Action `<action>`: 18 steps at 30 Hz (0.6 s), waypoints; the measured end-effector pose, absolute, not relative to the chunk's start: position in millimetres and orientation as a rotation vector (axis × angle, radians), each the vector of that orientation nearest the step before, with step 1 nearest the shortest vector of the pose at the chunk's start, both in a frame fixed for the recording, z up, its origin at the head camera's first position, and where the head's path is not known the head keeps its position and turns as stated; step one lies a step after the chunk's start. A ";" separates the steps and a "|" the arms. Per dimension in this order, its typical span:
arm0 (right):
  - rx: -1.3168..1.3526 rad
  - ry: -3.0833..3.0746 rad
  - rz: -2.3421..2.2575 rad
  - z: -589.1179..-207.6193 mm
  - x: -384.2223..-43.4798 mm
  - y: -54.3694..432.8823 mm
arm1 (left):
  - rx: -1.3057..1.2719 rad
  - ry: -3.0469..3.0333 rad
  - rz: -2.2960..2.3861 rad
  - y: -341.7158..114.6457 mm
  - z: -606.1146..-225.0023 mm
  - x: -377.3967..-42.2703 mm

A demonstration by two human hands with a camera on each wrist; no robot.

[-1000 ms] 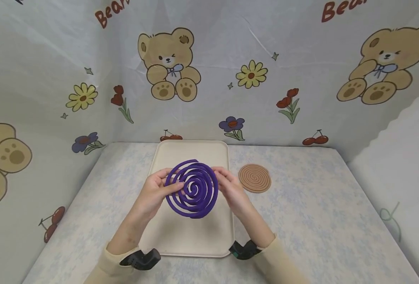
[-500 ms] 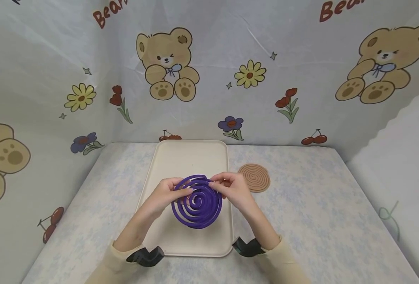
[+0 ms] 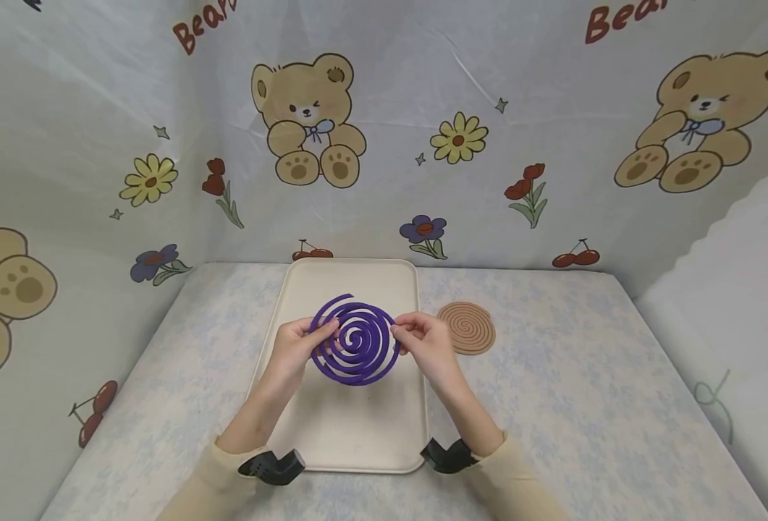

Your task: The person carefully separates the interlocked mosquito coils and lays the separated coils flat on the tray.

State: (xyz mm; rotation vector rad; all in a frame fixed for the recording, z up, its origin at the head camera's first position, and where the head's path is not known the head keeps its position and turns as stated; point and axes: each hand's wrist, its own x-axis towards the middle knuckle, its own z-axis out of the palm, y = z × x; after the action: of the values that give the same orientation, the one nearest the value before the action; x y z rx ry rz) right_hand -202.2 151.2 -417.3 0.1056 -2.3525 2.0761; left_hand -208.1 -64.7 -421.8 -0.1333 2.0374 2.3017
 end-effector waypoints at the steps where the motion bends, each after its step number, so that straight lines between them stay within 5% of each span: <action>1: 0.067 -2.313 2.103 -417.8 -201.3 148.3 | -0.162 2.019 2.348 -63.9 -421.9 -208.0; 8: -0.040 -2.135 2.211 -423.3 -192.2 129.5 | -0.275 1.944 2.487 -57.3 -419.4 -202.2; 18: 0.266 -2.457 2.121 -419.3 -202.6 150.8 | 0.223 2.125 1.841 -80.9 -410.6 -207.7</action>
State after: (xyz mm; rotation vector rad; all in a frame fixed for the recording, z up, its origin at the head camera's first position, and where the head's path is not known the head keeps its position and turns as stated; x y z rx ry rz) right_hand -202.6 150.8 -419.3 0.2658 -2.4571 2.1205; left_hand -207.7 -80.9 -410.6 0.2235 2.1254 1.8407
